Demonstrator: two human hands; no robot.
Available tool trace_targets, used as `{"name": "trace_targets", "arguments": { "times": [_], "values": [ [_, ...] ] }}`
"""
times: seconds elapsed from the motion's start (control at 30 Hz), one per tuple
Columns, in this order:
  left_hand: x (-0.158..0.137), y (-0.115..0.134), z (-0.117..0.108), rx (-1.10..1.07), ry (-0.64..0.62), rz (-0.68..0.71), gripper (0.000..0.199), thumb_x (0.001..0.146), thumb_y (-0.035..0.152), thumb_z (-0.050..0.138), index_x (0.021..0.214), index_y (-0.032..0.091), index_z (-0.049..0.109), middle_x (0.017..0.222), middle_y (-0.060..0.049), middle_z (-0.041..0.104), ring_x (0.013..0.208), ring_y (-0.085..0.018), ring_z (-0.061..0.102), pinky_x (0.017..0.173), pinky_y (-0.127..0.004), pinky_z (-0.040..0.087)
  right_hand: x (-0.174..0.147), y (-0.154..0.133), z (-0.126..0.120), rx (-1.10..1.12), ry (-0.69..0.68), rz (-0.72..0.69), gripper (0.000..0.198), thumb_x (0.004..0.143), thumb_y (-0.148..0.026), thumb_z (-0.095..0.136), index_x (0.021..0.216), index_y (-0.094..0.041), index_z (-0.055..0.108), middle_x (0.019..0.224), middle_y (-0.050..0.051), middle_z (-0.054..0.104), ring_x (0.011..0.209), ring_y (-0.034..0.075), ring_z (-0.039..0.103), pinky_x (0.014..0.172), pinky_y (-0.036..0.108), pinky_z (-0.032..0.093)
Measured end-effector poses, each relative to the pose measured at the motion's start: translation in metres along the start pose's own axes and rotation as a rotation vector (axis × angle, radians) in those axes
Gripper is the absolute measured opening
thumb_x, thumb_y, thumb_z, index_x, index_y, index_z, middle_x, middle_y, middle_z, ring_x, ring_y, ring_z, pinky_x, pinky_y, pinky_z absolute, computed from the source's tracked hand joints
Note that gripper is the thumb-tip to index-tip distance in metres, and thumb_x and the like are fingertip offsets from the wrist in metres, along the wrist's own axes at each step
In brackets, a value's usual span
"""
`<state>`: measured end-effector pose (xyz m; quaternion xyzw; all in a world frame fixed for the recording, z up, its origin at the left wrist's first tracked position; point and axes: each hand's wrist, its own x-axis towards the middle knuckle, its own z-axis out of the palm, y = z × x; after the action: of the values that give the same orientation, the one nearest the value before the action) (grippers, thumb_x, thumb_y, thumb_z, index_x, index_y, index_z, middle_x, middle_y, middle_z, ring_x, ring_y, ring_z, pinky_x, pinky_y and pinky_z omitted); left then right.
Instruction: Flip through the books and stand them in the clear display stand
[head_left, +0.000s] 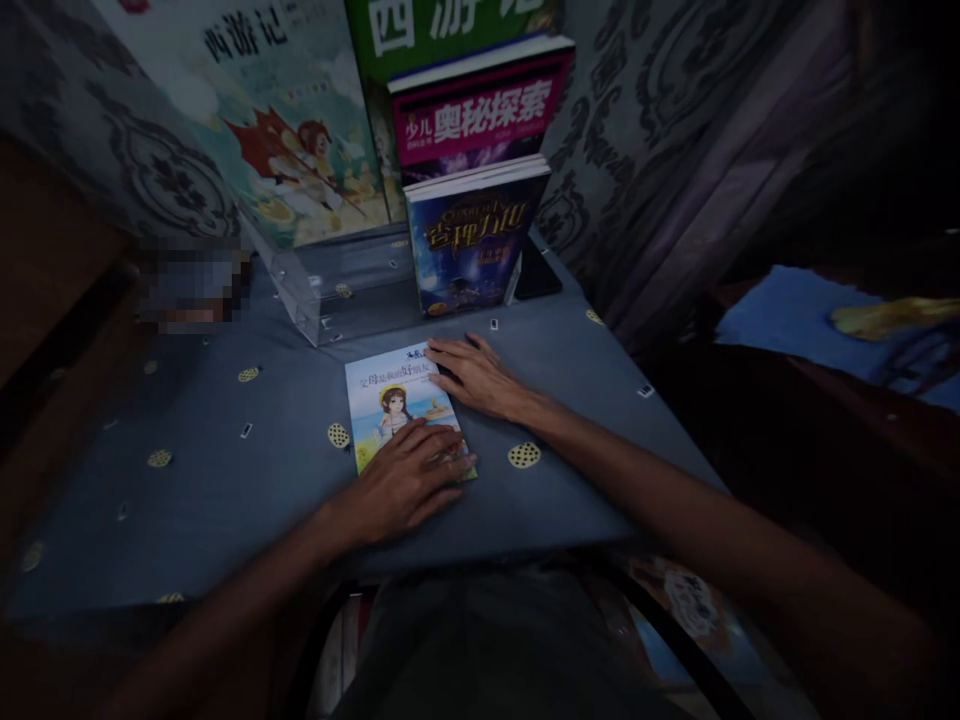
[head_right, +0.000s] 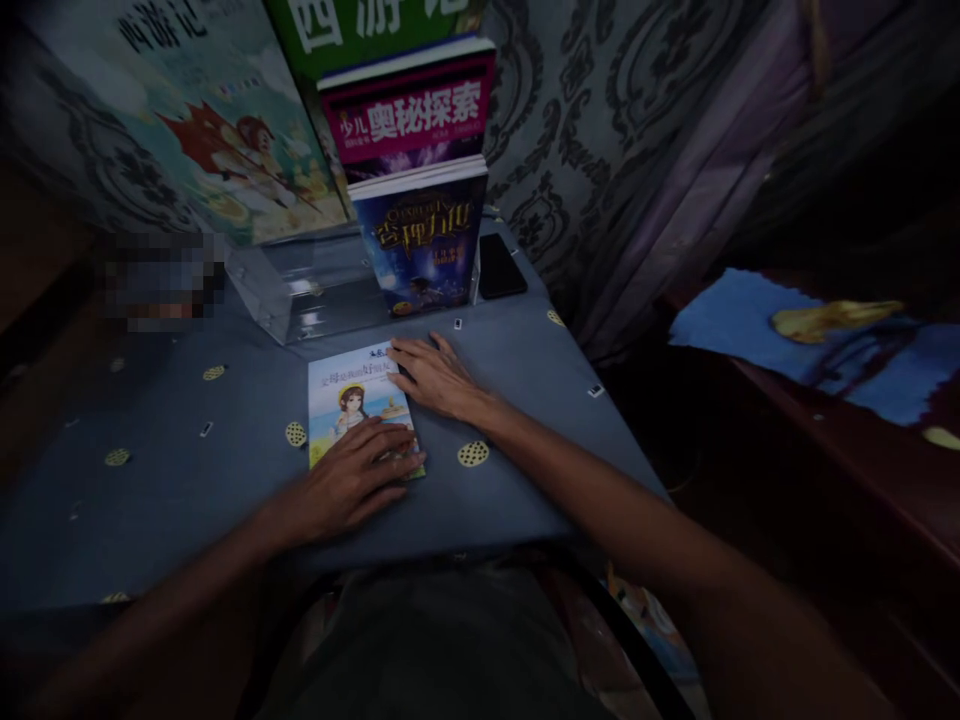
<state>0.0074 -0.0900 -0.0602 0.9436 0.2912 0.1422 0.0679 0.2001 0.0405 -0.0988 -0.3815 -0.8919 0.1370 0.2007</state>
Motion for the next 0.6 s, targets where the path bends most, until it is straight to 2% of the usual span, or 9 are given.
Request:
{"name": "trace_targets", "arguments": {
  "times": [0.1, 0.2, 0.27, 0.37, 0.47, 0.6],
  "values": [
    [-0.007, -0.021, 0.001, 0.043, 0.036, -0.124, 0.037, 0.104, 0.029, 0.046, 0.139, 0.019, 0.054, 0.137, -0.014, 0.061, 0.132, -0.025, 0.055, 0.115, -0.049, 0.043, 0.000, 0.001, 0.001, -0.013, 0.002, -0.013, 0.044, 0.103, -0.033, 0.048, 0.142, -0.017, 0.057, 0.151, 0.016, 0.055, 0.139, 0.030, 0.052, 0.120, 0.060, 0.028],
    [-0.019, -0.061, 0.000, 0.130, 0.119, -0.374, 0.038, 0.104, 0.031, 0.044, 0.137, 0.019, 0.056, 0.136, -0.016, 0.061, 0.128, -0.029, 0.057, 0.111, -0.055, 0.044, 0.000, 0.003, 0.001, -0.017, -0.002, -0.032, 0.044, 0.103, -0.034, 0.048, 0.143, -0.016, 0.057, 0.151, 0.017, 0.055, 0.139, 0.030, 0.052, 0.120, 0.062, 0.028],
    [-0.029, -0.088, -0.002, 0.171, 0.177, -0.526, 0.040, 0.104, 0.035, 0.043, 0.136, 0.016, 0.057, 0.136, -0.018, 0.061, 0.124, -0.030, 0.059, 0.108, -0.055, 0.046, 0.000, 0.003, 0.001, -0.015, -0.006, -0.032, 0.044, 0.103, -0.034, 0.047, 0.143, -0.018, 0.057, 0.151, 0.016, 0.054, 0.139, 0.030, 0.052, 0.119, 0.062, 0.028],
    [-0.042, -0.113, -0.006, 0.159, 0.205, -0.598, 0.045, 0.104, 0.039, 0.039, 0.136, 0.012, 0.057, 0.135, -0.019, 0.062, 0.123, -0.030, 0.060, 0.109, -0.052, 0.047, 0.000, 0.003, 0.000, -0.015, -0.017, -0.022, 0.045, 0.103, -0.035, 0.046, 0.143, -0.017, 0.057, 0.152, 0.016, 0.054, 0.139, 0.030, 0.052, 0.119, 0.062, 0.029],
    [-0.051, -0.110, -0.007, 0.146, 0.200, -0.576, 0.048, 0.104, 0.042, 0.038, 0.139, 0.014, 0.055, 0.144, -0.018, 0.057, 0.132, -0.030, 0.056, 0.113, -0.052, 0.044, 0.001, 0.001, -0.001, -0.013, -0.020, -0.018, 0.044, 0.103, -0.033, 0.046, 0.142, -0.016, 0.057, 0.152, 0.017, 0.054, 0.139, 0.030, 0.052, 0.119, 0.062, 0.029],
    [-0.062, -0.076, -0.008, 0.184, 0.146, -0.489, 0.050, 0.103, 0.046, 0.042, 0.144, 0.019, 0.051, 0.149, -0.017, 0.054, 0.144, -0.033, 0.044, 0.115, -0.057, 0.041, 0.001, 0.000, -0.002, -0.019, -0.027, -0.010, 0.044, 0.102, -0.031, 0.046, 0.142, -0.016, 0.057, 0.152, 0.016, 0.054, 0.140, 0.030, 0.052, 0.120, 0.061, 0.028]
  ]
}}
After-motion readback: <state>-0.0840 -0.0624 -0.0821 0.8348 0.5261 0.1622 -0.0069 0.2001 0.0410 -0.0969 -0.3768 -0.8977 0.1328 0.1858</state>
